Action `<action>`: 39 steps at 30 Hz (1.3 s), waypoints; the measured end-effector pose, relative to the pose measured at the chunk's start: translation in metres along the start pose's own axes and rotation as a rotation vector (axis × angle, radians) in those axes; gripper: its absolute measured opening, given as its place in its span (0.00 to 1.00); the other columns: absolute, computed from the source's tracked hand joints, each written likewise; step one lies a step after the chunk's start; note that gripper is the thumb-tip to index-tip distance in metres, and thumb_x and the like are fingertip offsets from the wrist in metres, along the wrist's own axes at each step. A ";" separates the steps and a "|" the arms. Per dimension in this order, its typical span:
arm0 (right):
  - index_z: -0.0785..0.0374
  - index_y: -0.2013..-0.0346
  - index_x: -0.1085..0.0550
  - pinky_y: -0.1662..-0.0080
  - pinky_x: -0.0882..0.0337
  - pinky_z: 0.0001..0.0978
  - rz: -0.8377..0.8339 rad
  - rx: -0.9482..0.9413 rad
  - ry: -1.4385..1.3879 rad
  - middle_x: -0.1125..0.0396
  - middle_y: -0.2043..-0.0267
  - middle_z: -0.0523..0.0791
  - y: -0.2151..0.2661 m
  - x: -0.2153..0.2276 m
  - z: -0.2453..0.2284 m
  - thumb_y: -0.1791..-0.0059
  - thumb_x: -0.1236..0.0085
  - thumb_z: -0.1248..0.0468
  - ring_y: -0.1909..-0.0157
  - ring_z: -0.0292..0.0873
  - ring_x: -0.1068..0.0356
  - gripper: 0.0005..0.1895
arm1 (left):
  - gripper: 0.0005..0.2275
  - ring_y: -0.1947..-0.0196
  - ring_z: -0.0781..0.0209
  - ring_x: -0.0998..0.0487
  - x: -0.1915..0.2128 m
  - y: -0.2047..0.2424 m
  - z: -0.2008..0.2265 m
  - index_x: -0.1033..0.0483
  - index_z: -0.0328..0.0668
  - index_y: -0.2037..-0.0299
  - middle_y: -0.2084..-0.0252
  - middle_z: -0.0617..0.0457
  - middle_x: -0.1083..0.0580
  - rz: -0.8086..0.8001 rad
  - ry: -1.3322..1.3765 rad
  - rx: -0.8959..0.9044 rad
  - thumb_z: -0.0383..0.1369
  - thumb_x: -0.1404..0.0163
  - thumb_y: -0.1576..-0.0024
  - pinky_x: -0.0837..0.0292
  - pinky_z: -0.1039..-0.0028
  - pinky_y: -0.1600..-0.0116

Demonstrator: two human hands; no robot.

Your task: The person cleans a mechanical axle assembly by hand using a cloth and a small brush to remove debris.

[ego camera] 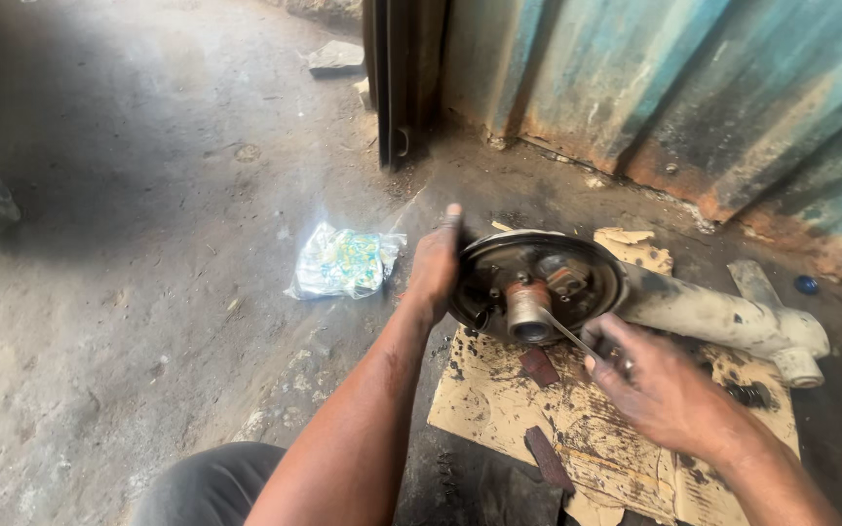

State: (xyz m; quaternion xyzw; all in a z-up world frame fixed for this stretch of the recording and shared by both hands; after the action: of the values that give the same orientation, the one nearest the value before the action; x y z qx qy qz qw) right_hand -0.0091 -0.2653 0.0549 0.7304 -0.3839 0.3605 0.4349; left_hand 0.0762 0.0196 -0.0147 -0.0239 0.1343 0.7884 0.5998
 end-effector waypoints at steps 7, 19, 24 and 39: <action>0.55 0.56 0.18 0.73 0.21 0.32 0.648 0.236 0.090 0.22 0.59 0.46 -0.019 0.010 -0.015 0.49 0.42 0.56 0.74 0.39 0.24 0.12 | 0.27 0.73 0.63 0.37 0.007 -0.018 -0.019 0.32 0.38 0.77 0.76 0.54 0.33 0.105 0.016 -0.056 0.56 0.57 0.37 0.38 0.66 0.67; 0.64 0.58 0.19 0.68 0.21 0.33 0.796 0.460 0.088 0.22 0.58 0.51 -0.024 -0.012 -0.017 0.47 0.43 0.66 0.67 0.44 0.22 0.07 | 0.25 0.74 0.62 0.39 0.005 -0.018 -0.022 0.31 0.36 0.77 0.78 0.53 0.34 0.151 -0.080 -0.157 0.51 0.55 0.36 0.38 0.67 0.67; 0.67 0.55 0.20 0.67 0.19 0.31 0.833 0.531 0.016 0.23 0.58 0.52 -0.033 -0.013 -0.026 0.45 0.44 0.68 0.65 0.45 0.20 0.08 | 0.28 0.73 0.62 0.35 0.008 -0.026 -0.025 0.31 0.34 0.78 0.78 0.53 0.31 0.151 -0.102 -0.128 0.54 0.57 0.37 0.36 0.65 0.66; 0.66 0.51 0.20 0.72 0.23 0.32 0.721 0.218 0.054 0.22 0.56 0.50 -0.053 -0.023 -0.007 0.46 0.46 0.69 0.71 0.45 0.22 0.11 | 0.24 0.76 0.60 0.36 0.006 -0.023 -0.017 0.33 0.35 0.77 0.80 0.55 0.35 0.134 0.018 -0.066 0.50 0.54 0.37 0.38 0.64 0.70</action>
State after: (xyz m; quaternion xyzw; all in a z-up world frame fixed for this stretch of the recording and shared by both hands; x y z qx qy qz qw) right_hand 0.0259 -0.2357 0.0186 0.5806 -0.5644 0.5481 0.2096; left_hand 0.0939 0.0264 -0.0367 -0.0417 0.1151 0.8306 0.5432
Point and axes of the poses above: each hand's wrist, its own y-axis away from the middle knuckle, its own x-axis out of the back of the hand, z = x × y, the point moved 8 cm from there along -y, towards the middle knuckle
